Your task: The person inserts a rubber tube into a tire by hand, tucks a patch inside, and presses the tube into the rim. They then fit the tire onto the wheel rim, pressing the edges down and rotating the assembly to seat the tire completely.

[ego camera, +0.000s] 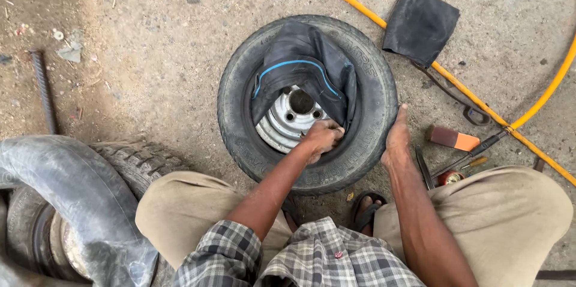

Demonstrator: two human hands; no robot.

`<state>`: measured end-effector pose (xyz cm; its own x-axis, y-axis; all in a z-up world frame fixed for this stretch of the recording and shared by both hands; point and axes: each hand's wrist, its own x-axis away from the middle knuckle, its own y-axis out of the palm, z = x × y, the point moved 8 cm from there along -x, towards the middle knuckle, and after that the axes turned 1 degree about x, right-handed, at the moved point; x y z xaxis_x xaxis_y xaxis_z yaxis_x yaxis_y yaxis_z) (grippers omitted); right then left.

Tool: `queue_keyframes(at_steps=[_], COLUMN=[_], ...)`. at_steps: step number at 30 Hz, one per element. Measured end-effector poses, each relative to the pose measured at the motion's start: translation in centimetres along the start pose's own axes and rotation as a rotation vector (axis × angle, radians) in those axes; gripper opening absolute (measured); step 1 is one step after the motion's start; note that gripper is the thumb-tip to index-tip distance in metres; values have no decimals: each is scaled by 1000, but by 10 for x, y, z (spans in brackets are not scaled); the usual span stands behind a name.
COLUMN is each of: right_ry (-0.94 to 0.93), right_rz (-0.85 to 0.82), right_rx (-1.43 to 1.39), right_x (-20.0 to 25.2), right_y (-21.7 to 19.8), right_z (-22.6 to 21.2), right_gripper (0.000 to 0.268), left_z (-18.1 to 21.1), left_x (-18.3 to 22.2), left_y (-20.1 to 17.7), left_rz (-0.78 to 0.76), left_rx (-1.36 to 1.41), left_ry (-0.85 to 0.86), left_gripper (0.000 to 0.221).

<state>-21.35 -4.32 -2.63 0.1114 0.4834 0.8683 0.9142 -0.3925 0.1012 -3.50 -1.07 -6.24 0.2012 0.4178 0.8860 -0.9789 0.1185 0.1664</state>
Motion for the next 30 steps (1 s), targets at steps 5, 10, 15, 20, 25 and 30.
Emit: queue_keyframes(at_steps=[5,10,15,20,25,30], right_ry=[-14,-4,-37,8,-2,11], right_rz=[-40,-9,-133,-36,-26,-10], right_rx=[-50,-36,-61,13,8,-17], right_x=[-10,-10,-14,-4,-4,-18], right_y=[2,0,4,5,4,-8], right_z=[1,5,0,-3,-6,6], right_gripper=[80,80,80,76,74,74], left_z=[-5,-15,34,38,17,13], left_x=[-19,-22,5,-13,-67,-64], left_y=[9,16,-22,-29,-3,-24], left_rz=[-55,-226,122,165,141,585], left_rx=[-68,-82,-546,272,621,518], left_ry=[5,-96,23,167,235,304], left_gripper=[60,78,87,90,75,51])
